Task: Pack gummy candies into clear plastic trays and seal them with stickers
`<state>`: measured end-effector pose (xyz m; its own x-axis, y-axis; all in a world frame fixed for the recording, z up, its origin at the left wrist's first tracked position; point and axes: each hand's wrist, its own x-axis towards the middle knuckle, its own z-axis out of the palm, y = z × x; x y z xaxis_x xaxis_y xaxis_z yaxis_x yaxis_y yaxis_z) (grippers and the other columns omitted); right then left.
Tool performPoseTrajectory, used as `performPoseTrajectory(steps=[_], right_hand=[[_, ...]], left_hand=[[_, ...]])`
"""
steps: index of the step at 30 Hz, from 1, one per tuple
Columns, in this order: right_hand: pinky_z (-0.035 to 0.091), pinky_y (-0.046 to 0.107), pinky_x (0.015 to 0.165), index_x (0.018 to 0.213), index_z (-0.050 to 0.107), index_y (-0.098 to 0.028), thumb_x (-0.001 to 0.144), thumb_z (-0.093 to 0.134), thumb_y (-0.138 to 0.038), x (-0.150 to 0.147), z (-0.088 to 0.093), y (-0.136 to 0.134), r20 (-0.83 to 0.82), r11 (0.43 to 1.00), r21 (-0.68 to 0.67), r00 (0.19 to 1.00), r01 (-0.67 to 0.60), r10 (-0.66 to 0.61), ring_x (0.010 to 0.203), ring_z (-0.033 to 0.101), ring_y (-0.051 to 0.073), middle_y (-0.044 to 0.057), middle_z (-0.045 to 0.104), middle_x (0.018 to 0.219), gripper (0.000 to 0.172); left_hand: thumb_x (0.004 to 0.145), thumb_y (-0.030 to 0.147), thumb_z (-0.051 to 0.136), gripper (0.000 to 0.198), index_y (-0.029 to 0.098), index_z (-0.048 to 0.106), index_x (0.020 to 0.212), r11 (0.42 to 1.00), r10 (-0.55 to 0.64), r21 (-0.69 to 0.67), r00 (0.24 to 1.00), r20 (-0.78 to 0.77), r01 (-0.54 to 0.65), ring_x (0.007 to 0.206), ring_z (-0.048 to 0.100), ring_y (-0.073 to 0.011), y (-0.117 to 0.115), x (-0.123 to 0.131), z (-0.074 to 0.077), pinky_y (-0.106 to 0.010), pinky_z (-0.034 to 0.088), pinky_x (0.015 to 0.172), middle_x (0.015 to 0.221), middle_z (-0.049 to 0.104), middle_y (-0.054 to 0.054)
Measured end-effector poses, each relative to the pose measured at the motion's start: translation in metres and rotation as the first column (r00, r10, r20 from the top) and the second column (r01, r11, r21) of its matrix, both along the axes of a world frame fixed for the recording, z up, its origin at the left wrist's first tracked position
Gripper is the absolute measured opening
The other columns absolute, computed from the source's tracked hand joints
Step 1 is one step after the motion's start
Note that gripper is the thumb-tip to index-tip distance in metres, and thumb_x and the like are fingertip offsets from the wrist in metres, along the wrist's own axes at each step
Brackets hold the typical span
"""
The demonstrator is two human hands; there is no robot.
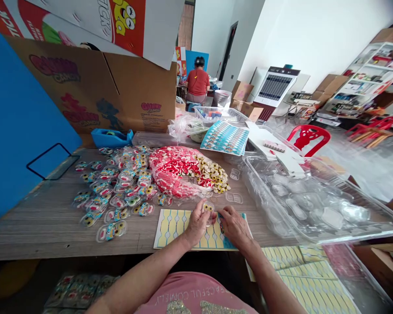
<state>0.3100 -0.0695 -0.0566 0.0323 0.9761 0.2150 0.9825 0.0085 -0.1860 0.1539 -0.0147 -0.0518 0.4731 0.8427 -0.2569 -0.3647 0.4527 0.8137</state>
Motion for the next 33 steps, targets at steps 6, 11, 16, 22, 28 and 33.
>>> performPoseTrajectory(steps=[6,11,16,22,28,33], right_hand=[[0.049,0.026,0.068,0.09,0.073,-0.021,0.088,0.052,-0.01,0.007,-0.002,0.007,-0.138,0.997,0.072,0.99,-0.018,0.027,0.079,0.066,0.017,0.006,0.068,0.092,0.024],[0.051,0.027,0.075,0.085,0.074,-0.021,0.089,0.049,-0.009,0.009,-0.016,-0.002,-0.222,0.974,0.224,0.971,-0.038,0.089,0.083,0.066,0.017,0.006,0.07,0.09,0.028],[0.051,0.031,0.08,0.093,0.074,-0.019,0.088,0.051,-0.01,0.008,-0.022,-0.007,-0.234,0.975,0.224,0.971,0.009,0.045,0.088,0.064,0.021,0.009,0.069,0.092,0.025],[0.05,0.029,0.073,0.093,0.074,-0.019,0.083,0.06,-0.018,0.021,-0.016,0.002,-0.342,0.985,0.118,0.936,0.123,-0.076,0.079,0.063,0.018,0.007,0.066,0.096,0.017],[0.045,0.024,0.068,0.071,0.069,-0.021,0.083,0.058,-0.014,0.026,-0.012,0.008,-0.294,0.992,0.111,0.955,0.067,-0.032,0.074,0.062,0.014,0.002,0.064,0.081,0.018],[0.044,0.024,0.068,0.07,0.068,-0.021,0.087,0.051,-0.01,0.018,-0.013,0.002,-0.21,0.987,0.15,0.978,0.049,-0.016,0.077,0.062,0.015,0.004,0.065,0.084,0.026]], left_hand=[[0.078,0.035,0.073,0.075,0.018,0.042,0.144,1.0,0.001,-0.005,1.0,-0.005,-0.001,0.079,0.071,-0.0181,0.0,-0.001,0.002,-0.035,0.055,0.082,0.081,0.069,-0.002],[0.079,0.033,0.073,0.075,0.016,0.041,0.145,1.0,-0.015,-0.007,0.999,-0.029,0.015,0.084,0.071,-0.0198,0.0,-0.002,0.005,-0.039,0.055,0.088,0.086,0.07,-0.004],[0.08,0.032,0.073,0.075,0.015,0.041,0.145,1.0,-0.012,-0.002,0.999,-0.031,0.012,0.089,0.072,-0.0215,-0.001,-0.001,0.004,-0.04,0.054,0.092,0.086,0.071,-0.005],[0.081,0.033,0.072,0.074,0.015,0.041,0.146,0.999,-0.024,0.024,0.999,-0.039,0.024,0.093,0.071,-0.0227,-0.002,-0.002,0.002,-0.043,0.052,0.096,0.089,0.072,-0.006],[0.08,0.033,0.073,0.073,0.016,0.042,0.145,0.999,-0.039,0.03,0.999,-0.028,0.04,0.093,0.071,-0.0219,0.0,-0.001,0.0,-0.042,0.053,0.094,0.087,0.07,-0.005],[0.081,0.033,0.071,0.073,0.015,0.04,0.145,0.997,-0.045,0.055,0.999,-0.027,0.047,0.092,0.07,-0.0209,0.0,-0.001,-0.003,-0.042,0.053,0.094,0.087,0.07,-0.004]])
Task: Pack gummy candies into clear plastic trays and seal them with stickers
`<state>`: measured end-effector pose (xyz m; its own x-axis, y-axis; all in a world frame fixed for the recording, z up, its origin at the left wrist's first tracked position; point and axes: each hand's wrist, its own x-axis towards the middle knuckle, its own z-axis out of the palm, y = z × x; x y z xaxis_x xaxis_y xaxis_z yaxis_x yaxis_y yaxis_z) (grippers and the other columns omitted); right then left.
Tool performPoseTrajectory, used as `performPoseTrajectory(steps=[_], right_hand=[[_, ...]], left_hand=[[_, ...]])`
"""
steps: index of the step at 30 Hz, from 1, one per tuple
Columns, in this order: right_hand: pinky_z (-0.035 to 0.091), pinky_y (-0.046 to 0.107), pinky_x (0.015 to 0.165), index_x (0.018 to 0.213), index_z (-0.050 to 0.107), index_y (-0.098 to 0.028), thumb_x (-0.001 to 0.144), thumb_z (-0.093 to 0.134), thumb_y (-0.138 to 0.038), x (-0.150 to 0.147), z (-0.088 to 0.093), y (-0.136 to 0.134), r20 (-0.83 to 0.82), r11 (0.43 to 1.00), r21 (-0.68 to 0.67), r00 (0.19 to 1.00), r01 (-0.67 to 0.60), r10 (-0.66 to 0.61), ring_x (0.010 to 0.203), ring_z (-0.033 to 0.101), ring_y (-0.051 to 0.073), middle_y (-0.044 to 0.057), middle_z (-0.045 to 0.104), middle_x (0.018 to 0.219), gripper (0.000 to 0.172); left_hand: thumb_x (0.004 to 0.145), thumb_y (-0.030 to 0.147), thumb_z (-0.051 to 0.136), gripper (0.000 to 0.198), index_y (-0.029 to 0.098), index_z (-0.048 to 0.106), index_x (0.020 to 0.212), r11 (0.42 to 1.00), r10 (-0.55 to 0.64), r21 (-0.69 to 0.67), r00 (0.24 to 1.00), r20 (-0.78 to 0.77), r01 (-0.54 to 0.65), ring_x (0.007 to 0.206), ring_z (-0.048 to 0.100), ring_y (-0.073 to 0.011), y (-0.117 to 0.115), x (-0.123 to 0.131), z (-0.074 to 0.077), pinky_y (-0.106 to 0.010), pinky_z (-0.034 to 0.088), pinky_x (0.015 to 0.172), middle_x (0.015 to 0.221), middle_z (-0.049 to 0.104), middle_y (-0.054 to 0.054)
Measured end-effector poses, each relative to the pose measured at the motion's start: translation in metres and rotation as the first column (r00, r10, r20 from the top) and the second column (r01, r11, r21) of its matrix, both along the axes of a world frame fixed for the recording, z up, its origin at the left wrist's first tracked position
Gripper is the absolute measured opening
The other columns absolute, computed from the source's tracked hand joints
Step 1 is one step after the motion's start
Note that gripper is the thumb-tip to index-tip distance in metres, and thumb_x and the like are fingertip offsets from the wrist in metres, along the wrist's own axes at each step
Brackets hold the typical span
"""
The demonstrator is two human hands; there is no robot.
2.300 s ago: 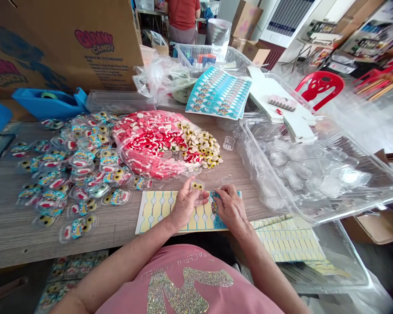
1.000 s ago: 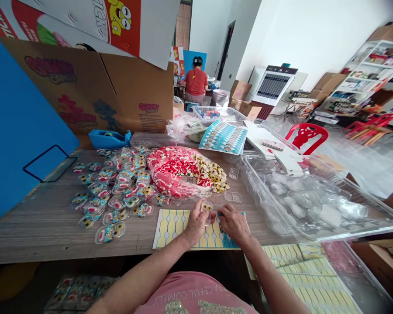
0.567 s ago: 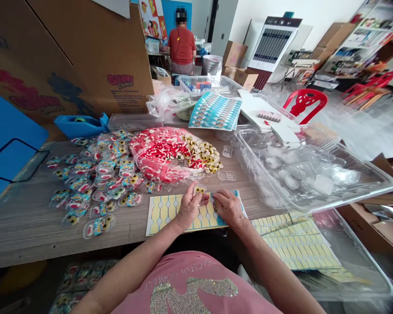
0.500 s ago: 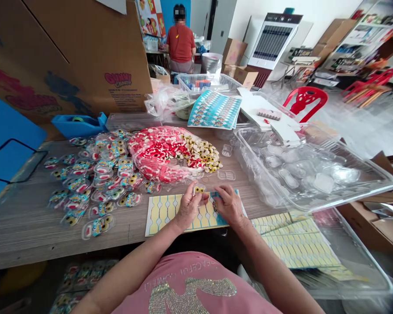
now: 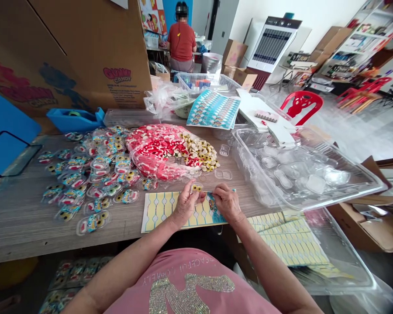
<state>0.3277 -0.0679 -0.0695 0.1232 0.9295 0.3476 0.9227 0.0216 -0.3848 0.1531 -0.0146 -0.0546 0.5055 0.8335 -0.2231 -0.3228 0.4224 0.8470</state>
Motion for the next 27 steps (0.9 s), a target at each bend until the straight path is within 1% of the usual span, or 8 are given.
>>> performPoseTrajectory(steps=[5,9,11,13,17,20,24,27], right_hand=[[0.044,0.028,0.073,0.082,0.073,-0.02,0.084,0.05,-0.005,-0.007,0.0,-0.013,0.093,0.999,-0.021,0.995,-0.046,0.047,0.082,0.06,0.018,0.007,0.067,0.09,0.028],[0.044,0.036,0.081,0.111,0.072,-0.017,0.084,0.049,-0.004,-0.012,-0.004,-0.029,0.263,0.998,-0.029,0.963,-0.061,0.066,0.094,0.059,0.024,0.013,0.068,0.12,0.038],[0.044,0.04,0.084,0.118,0.069,-0.017,0.084,0.049,-0.004,-0.013,-0.007,-0.035,0.328,0.998,-0.027,0.942,-0.063,0.069,0.101,0.057,0.027,0.013,0.063,0.134,0.041],[0.043,0.041,0.085,0.121,0.068,-0.017,0.085,0.049,-0.003,-0.013,-0.008,-0.037,0.326,0.996,-0.03,0.941,-0.087,0.092,0.103,0.056,0.027,0.01,0.062,0.138,0.043],[0.042,0.043,0.085,0.122,0.068,-0.019,0.086,0.049,-0.004,-0.011,-0.008,-0.041,0.256,0.987,-0.015,0.954,-0.159,0.158,0.1,0.057,0.027,0.009,0.066,0.134,0.044],[0.044,0.043,0.087,0.113,0.071,-0.024,0.09,0.048,-0.007,-0.009,-0.003,-0.043,0.086,0.972,0.035,0.97,-0.232,0.228,0.098,0.061,0.024,0.007,0.074,0.114,0.037],[0.052,0.033,0.076,0.111,0.071,-0.025,0.094,0.053,-0.019,0.0,0.008,-0.029,-0.193,0.989,0.094,0.973,-0.113,0.13,0.086,0.066,0.019,0.006,0.071,0.097,0.025],[0.052,0.03,0.071,0.107,0.073,-0.025,0.092,0.058,-0.022,0.008,0.016,-0.004,-0.122,0.995,0.016,0.988,-0.098,0.099,0.085,0.065,0.019,0.008,0.066,0.099,0.021]], left_hand=[[0.081,0.034,0.072,0.072,0.016,0.042,0.144,0.999,0.028,0.02,0.999,-0.028,-0.027,0.092,0.071,-0.021,-0.002,0.001,0.001,-0.04,0.055,0.092,0.09,0.07,-0.004],[0.08,0.036,0.073,0.071,0.017,0.045,0.142,0.999,0.046,0.007,0.999,-0.015,-0.046,0.092,0.071,-0.0207,-0.002,0.001,0.002,-0.041,0.055,0.092,0.087,0.068,-0.003],[0.08,0.036,0.074,0.071,0.016,0.044,0.142,0.999,0.051,-0.001,0.998,-0.021,-0.051,0.092,0.071,-0.0208,-0.002,0.001,0.003,-0.041,0.055,0.093,0.088,0.068,-0.003],[0.08,0.036,0.073,0.072,0.015,0.043,0.143,0.999,0.043,-0.013,0.999,-0.031,-0.044,0.094,0.071,-0.021,-0.002,0.001,0.004,-0.041,0.055,0.094,0.09,0.069,-0.005],[0.082,0.035,0.072,0.073,0.014,0.041,0.144,0.999,0.022,-0.043,0.999,-0.036,-0.023,0.097,0.071,-0.0214,-0.001,0.0,0.006,-0.041,0.053,0.097,0.091,0.072,-0.007],[0.082,0.034,0.071,0.073,0.014,0.04,0.145,0.997,0.014,-0.07,0.999,-0.04,-0.017,0.097,0.071,-0.0216,-0.001,-0.001,0.005,-0.042,0.053,0.098,0.092,0.073,-0.007],[0.081,0.036,0.072,0.076,0.013,0.038,0.146,0.996,-0.002,-0.089,1.0,-0.029,-0.001,0.096,0.072,-0.0227,0.0,-0.001,0.003,-0.042,0.053,0.097,0.092,0.074,-0.008],[0.08,0.038,0.073,0.078,0.012,0.038,0.145,0.997,0.002,-0.081,1.0,-0.019,-0.004,0.096,0.072,-0.0245,0.001,-0.001,0.0,-0.043,0.054,0.095,0.09,0.074,-0.008]])
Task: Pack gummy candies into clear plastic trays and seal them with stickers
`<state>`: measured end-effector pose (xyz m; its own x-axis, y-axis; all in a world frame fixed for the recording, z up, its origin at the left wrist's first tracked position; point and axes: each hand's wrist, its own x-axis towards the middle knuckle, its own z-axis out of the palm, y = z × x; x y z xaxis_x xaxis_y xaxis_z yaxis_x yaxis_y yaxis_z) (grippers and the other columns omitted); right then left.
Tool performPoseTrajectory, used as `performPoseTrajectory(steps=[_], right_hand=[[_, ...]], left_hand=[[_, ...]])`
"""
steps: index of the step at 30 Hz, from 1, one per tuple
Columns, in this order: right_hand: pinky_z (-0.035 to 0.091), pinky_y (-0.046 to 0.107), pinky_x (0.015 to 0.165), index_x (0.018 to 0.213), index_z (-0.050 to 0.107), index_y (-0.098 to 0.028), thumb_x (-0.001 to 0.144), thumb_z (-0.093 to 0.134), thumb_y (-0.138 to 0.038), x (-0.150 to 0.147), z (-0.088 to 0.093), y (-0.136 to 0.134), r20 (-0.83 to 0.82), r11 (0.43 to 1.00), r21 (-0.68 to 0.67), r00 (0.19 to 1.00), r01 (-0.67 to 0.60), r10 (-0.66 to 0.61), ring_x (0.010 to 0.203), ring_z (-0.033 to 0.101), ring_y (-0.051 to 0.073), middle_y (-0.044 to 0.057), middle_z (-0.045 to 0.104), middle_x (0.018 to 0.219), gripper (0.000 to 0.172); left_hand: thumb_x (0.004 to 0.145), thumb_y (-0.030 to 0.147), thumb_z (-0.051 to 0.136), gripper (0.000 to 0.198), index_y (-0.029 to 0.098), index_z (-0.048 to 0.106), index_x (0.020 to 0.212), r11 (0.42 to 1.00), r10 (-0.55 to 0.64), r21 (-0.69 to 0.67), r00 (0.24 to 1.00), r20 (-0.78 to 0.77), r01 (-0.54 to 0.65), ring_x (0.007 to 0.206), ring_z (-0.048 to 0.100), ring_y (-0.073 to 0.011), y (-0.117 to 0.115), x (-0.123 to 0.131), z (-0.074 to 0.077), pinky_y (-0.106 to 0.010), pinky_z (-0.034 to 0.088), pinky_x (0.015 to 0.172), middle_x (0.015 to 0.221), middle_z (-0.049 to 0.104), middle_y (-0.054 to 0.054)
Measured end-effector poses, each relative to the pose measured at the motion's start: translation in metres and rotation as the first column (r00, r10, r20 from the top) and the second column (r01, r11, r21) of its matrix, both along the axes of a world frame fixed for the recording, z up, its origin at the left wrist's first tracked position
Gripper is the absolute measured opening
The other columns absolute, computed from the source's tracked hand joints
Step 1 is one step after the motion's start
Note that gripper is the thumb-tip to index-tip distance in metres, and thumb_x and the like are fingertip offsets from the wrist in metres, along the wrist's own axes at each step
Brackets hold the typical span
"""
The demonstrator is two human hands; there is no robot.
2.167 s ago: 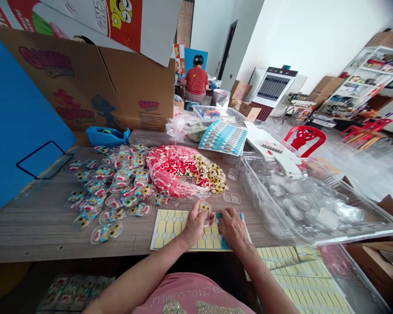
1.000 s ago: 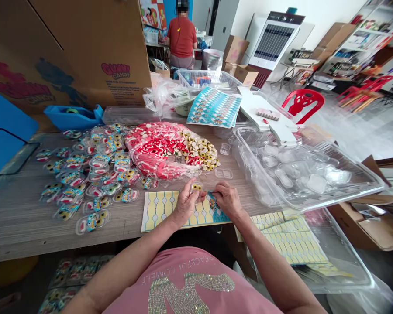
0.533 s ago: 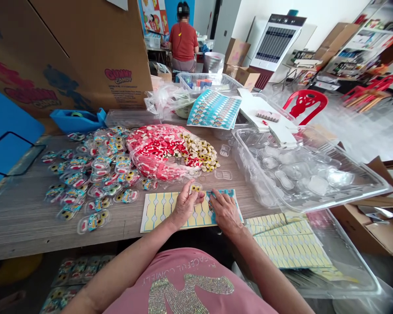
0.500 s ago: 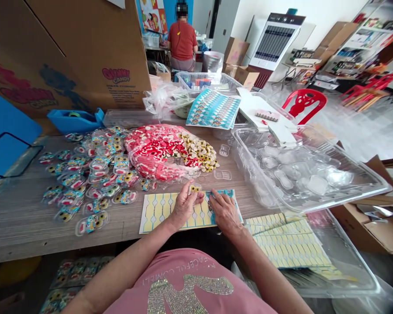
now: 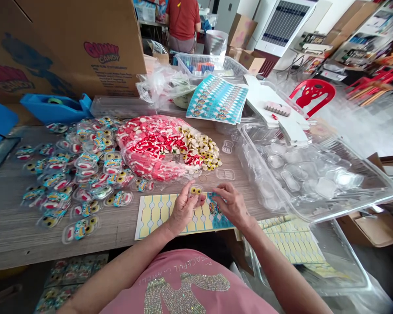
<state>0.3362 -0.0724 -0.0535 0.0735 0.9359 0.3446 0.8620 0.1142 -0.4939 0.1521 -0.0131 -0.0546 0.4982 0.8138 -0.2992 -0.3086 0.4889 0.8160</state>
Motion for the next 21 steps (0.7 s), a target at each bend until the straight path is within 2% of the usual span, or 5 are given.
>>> performPoseTrajectory(steps=[5,10,13,17,21], right_hand=[[0.046,0.024,0.063,0.084,0.075,-0.022,0.091,0.055,-0.015,0.0,0.003,0.024,0.206,0.983,-0.149,0.968,-0.111,0.141,0.077,0.063,0.016,0.006,0.065,0.092,0.022],[0.045,0.024,0.066,0.079,0.071,-0.02,0.092,0.046,-0.008,-0.004,-0.01,0.009,0.229,0.986,-0.107,0.962,-0.124,0.146,0.075,0.061,0.015,0.006,0.064,0.085,0.031],[0.047,0.026,0.071,0.086,0.071,-0.019,0.092,0.046,-0.011,-0.003,-0.014,0.002,0.144,0.991,-0.094,0.984,-0.095,0.108,0.08,0.062,0.017,0.007,0.064,0.09,0.027],[0.047,0.026,0.071,0.103,0.071,-0.02,0.087,0.059,-0.019,0.001,-0.002,0.01,-0.028,0.976,-0.218,1.0,0.007,-0.013,0.079,0.062,0.016,0.007,0.065,0.103,0.02],[0.04,0.025,0.068,0.085,0.072,-0.022,0.083,0.059,-0.015,0.002,0.019,0.032,0.105,0.9,-0.435,0.993,-0.008,0.06,0.081,0.062,0.017,0.003,0.067,0.088,0.015]], left_hand=[[0.082,0.037,0.07,0.075,0.012,0.037,0.145,1.0,0.003,-0.016,1.0,-0.005,-0.003,0.093,0.073,-0.0254,0.002,0.001,-0.001,-0.043,0.055,0.092,0.088,0.074,-0.008],[0.081,0.037,0.071,0.077,0.011,0.036,0.146,0.999,0.012,-0.041,1.0,0.011,-0.011,0.093,0.073,-0.0258,0.002,0.002,0.002,-0.043,0.054,0.092,0.088,0.074,-0.009],[0.081,0.037,0.071,0.079,0.011,0.036,0.146,0.999,0.011,-0.031,1.0,0.0,-0.011,0.093,0.073,-0.0251,0.001,0.001,0.003,-0.043,0.054,0.093,0.087,0.074,-0.008],[0.081,0.038,0.07,0.075,0.012,0.039,0.145,1.0,-0.003,0.009,1.0,-0.023,0.003,0.092,0.072,-0.0242,0.0,0.001,0.0,-0.043,0.054,0.094,0.087,0.074,-0.007],[0.081,0.039,0.069,0.072,0.013,0.042,0.143,0.998,0.002,0.061,0.999,-0.047,0.001,0.088,0.072,-0.0233,-0.001,0.002,-0.005,-0.042,0.056,0.09,0.088,0.074,-0.007]])
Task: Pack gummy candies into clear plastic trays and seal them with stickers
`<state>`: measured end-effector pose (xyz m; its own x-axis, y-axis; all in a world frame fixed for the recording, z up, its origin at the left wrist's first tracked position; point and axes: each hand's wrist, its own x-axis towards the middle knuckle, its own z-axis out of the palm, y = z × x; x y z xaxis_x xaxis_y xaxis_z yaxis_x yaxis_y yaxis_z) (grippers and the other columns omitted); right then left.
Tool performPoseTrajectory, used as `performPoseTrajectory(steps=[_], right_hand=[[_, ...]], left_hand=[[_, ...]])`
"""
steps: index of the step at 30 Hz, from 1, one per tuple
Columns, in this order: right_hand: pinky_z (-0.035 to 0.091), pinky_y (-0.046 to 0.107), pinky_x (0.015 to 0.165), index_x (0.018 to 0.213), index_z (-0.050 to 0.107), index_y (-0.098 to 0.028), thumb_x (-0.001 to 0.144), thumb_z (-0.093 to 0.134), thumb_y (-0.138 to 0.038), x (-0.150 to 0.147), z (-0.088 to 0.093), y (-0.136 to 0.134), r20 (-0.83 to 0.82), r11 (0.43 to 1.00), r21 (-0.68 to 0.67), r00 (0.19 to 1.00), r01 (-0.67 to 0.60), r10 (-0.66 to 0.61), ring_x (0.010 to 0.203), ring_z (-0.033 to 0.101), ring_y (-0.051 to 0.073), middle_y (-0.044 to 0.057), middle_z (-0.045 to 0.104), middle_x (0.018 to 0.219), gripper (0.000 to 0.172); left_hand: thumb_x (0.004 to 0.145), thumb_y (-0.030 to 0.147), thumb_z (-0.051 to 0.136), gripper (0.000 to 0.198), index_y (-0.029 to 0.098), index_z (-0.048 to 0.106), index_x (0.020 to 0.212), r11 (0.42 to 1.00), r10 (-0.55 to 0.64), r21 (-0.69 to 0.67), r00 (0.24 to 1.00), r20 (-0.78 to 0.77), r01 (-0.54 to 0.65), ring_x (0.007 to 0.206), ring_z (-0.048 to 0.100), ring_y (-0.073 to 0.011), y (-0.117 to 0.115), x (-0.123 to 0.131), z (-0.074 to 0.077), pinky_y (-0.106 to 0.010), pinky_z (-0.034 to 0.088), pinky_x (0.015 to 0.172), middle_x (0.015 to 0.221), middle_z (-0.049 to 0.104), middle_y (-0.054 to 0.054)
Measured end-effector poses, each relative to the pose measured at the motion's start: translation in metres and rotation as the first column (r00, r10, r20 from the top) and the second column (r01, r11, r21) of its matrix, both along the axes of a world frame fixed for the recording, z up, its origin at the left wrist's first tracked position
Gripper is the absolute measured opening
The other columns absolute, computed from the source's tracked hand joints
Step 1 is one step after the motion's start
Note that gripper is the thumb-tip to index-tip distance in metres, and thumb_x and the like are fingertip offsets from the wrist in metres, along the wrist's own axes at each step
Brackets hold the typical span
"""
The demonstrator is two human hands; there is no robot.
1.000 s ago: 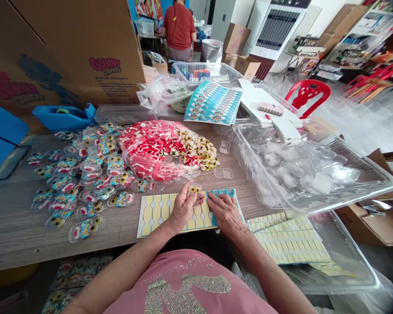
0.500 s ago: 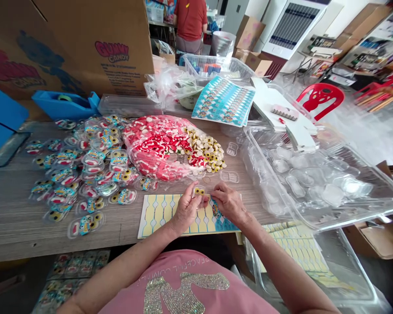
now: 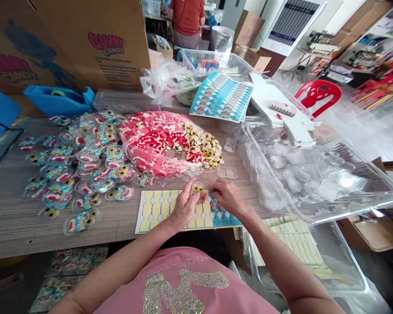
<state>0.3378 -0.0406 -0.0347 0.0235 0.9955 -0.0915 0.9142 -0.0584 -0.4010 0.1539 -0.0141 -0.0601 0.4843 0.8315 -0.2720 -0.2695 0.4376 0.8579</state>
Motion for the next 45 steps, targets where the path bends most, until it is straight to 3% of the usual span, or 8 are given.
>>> performPoseTrajectory(steps=[7,12,17,25,32,37,41,45], right_hand=[[0.034,0.026,0.063,0.077,0.067,-0.019,0.082,0.052,-0.007,-0.008,0.002,0.005,0.093,0.998,-0.013,0.994,-0.057,0.058,0.074,0.059,0.016,0.004,0.066,0.083,0.02],[0.042,0.027,0.07,0.092,0.069,-0.02,0.086,0.048,-0.007,-0.014,-0.022,-0.023,0.072,0.967,0.215,0.989,-0.139,0.127,0.076,0.06,0.018,0.006,0.065,0.084,0.026],[0.049,0.029,0.071,0.102,0.067,-0.022,0.087,0.057,-0.018,-0.012,-0.029,-0.027,-0.143,0.935,0.346,0.989,0.074,-0.025,0.076,0.061,0.018,0.005,0.063,0.089,0.019],[0.049,0.03,0.068,0.091,0.071,-0.021,0.087,0.062,-0.03,-0.015,-0.027,-0.03,-0.044,0.907,0.376,0.981,0.191,-0.188,0.077,0.061,0.018,0.006,0.061,0.092,0.013],[0.047,0.027,0.069,0.092,0.07,-0.021,0.095,0.051,-0.021,-0.016,-0.036,-0.038,0.038,0.881,0.467,0.994,0.072,-0.102,0.079,0.062,0.017,0.006,0.065,0.091,0.019],[0.045,0.027,0.065,0.084,0.064,-0.021,0.093,0.047,-0.014,-0.007,-0.033,-0.026,0.087,0.921,0.39,0.995,0.014,-0.052,0.077,0.06,0.018,0.007,0.064,0.089,0.021],[0.049,0.031,0.073,0.086,0.058,-0.021,0.093,0.043,-0.013,-0.003,-0.023,-0.035,-0.068,0.911,0.41,0.995,-0.037,0.071,0.083,0.061,0.019,0.008,0.063,0.091,0.018],[0.052,0.036,0.079,0.087,0.053,-0.023,0.094,0.044,-0.014,-0.007,-0.021,-0.062,-0.333,0.857,0.5,0.941,0.121,0.061,0.087,0.063,0.019,0.007,0.063,0.093,0.014]], left_hand=[[0.081,0.039,0.069,0.073,0.013,0.041,0.143,1.0,-0.004,0.017,1.0,0.02,0.004,0.085,0.072,-0.0225,0.0,0.001,-0.003,-0.04,0.057,0.086,0.089,0.074,-0.007],[0.082,0.036,0.068,0.069,0.016,0.042,0.143,1.0,0.003,-0.018,0.999,0.044,-0.002,0.088,0.072,-0.023,0.001,0.001,0.001,-0.042,0.056,0.091,0.088,0.074,-0.006],[0.082,0.032,0.07,0.066,0.017,0.046,0.142,0.999,0.02,-0.036,0.999,0.044,-0.019,0.092,0.072,-0.0241,0.001,0.001,0.003,-0.043,0.056,0.092,0.09,0.072,-0.006],[0.083,0.033,0.07,0.066,0.016,0.046,0.142,0.999,0.027,-0.037,0.998,0.053,-0.025,0.09,0.071,-0.0222,0.0,0.001,0.003,-0.042,0.056,0.091,0.088,0.071,-0.006],[0.084,0.034,0.069,0.065,0.017,0.046,0.141,0.999,0.019,-0.036,0.999,0.038,-0.017,0.091,0.071,-0.0216,0.001,0.0,0.002,-0.041,0.056,0.09,0.09,0.071,-0.005],[0.082,0.032,0.071,0.066,0.016,0.046,0.14,0.998,0.023,-0.052,0.998,0.053,-0.02,0.088,0.072,-0.0214,0.002,0.001,0.004,-0.041,0.056,0.09,0.088,0.071,-0.005],[0.081,0.033,0.072,0.067,0.015,0.046,0.14,0.998,0.039,-0.057,0.998,0.059,-0.035,0.085,0.071,-0.0205,0.002,0.002,0.003,-0.04,0.056,0.087,0.086,0.07,-0.005],[0.081,0.031,0.071,0.064,0.018,0.048,0.139,0.999,0.032,-0.03,0.998,0.055,-0.03,0.086,0.07,-0.0194,0.003,0.001,0.003,-0.037,0.058,0.084,0.088,0.069,-0.005]])
